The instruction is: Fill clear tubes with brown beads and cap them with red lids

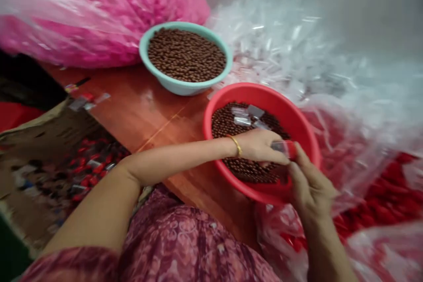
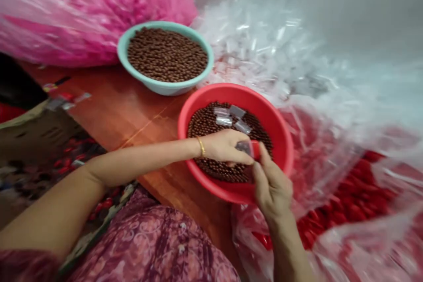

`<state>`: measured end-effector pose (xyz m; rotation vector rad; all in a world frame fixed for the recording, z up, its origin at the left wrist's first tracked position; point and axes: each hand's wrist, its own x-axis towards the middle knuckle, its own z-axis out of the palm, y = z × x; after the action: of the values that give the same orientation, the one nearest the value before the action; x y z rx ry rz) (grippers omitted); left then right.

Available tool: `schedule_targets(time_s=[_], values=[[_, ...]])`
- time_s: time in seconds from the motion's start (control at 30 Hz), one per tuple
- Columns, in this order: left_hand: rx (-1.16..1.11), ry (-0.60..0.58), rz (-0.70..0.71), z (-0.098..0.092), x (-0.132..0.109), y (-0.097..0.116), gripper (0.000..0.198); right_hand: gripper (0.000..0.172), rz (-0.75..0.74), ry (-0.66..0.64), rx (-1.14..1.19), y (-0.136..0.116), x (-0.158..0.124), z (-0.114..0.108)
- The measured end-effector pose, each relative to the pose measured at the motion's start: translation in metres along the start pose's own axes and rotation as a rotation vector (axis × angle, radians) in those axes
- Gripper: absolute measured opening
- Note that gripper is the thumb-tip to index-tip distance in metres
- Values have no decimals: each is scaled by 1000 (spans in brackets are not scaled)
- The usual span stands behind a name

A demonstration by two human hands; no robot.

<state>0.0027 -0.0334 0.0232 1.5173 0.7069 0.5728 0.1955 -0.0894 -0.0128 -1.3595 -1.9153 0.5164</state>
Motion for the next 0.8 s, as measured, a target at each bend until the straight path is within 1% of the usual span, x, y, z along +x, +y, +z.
schedule_targets(time_s=[0.1, 0.17, 0.23, 0.3, 0.4, 0.43, 0.5, 0.57, 0.6, 0.67, 0.7, 0.8], values=[[67, -9, -30, 0, 2, -5, 14, 48, -235, -7, -153, -7, 3, 2], [117, -12, -58, 1, 3, -7, 9, 54, -396, -14, -242, -12, 6, 3], [155, 6, -91, 1, 3, -6, 8, 59, -525, -23, -318, -16, 10, 2], [158, 11, -97, 0, 3, -6, 9, 63, -611, -31, -362, -22, 14, 0], [112, -32, -47, 0, 4, -7, 11, 63, -665, -42, -362, -32, 17, -2], [96, -37, -24, 1, 5, -7, 11, 63, -666, -35, -353, -35, 18, -1], [72, -9, -2, 2, 5, -7, 11, 59, -650, 1, -322, -38, 19, 0], [65, 46, -24, 3, 6, -6, 11, 51, -601, 25, -279, -39, 21, 0], [68, 66, -53, 5, 6, -5, 11, 46, -555, 16, -247, -38, 22, -2], [105, 71, -97, 7, 6, -3, 11, 37, -413, 10, -161, -36, 27, -6], [161, 69, -94, 8, 7, -1, 10, 36, -328, 40, -120, -35, 29, -8], [453, 43, 2, 12, 6, 4, 11, 44, -101, 210, -13, -33, 40, -8]])
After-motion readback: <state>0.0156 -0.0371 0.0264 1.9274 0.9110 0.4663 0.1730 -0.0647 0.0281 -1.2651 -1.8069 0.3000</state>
